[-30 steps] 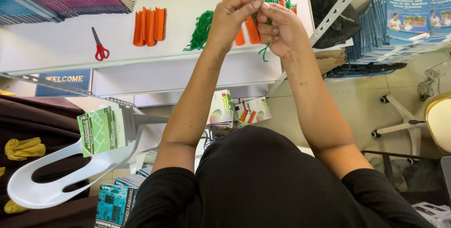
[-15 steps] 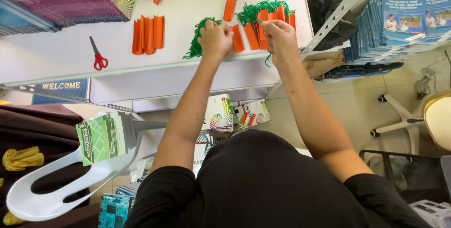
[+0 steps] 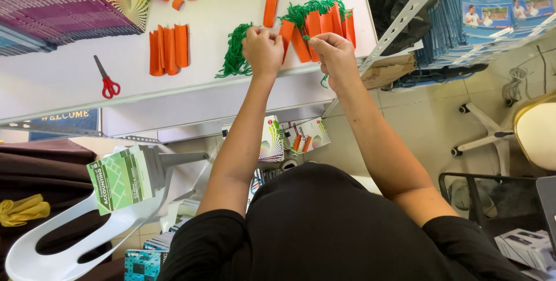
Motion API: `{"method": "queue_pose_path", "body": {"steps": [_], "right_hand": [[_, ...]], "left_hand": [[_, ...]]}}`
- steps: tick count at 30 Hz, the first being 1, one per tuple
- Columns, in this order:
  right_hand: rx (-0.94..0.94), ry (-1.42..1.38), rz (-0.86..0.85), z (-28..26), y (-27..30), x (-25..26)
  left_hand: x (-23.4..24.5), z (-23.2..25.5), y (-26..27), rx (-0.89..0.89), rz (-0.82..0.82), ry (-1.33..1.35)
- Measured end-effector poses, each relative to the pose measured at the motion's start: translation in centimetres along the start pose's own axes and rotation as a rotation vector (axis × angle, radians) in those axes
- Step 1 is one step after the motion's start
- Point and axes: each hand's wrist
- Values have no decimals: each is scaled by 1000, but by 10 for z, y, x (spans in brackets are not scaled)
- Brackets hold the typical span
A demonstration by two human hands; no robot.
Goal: Assembling paper carrot decorations by attaching green yarn to orange paper cones.
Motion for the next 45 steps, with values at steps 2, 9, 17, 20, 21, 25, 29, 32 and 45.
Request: {"method": "queue_pose_path", "body": {"steps": [2, 9, 17, 20, 21, 25, 29, 32, 45], "right_hand": [[-12, -6, -17, -4, 4, -5], [186, 47, -27, -19, 21, -28], [497, 179, -13, -36, 55, -37], [545, 179, -38, -38, 61, -34], [547, 178, -38, -40, 65, -35], [297, 24, -82, -48, 76, -34], [128, -91, -176, -52, 84, -27], [89, -107, -167, -52, 88, -24], [91, 43, -141, -53, 98, -14]], "left_hand": [[2, -2, 3, 26, 76, 414], [57, 30, 22, -43, 194, 792], [107, 60, 43, -53, 86, 1077], [145, 83, 50, -72, 74, 1033], [140, 80, 51, -74, 74, 1033], [139, 77, 58, -356, 275, 599], [176, 92, 58, -559, 348, 395], [177, 89, 58, -670, 332, 329], [168, 90, 58, -733, 283, 223]]}}
Point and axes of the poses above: each hand's wrist, its own y-axis away from the middle knuckle, its own x-axis out of the back of the hand, z = x × y, and after that the axes turned 12 degrees about -x, right-handed
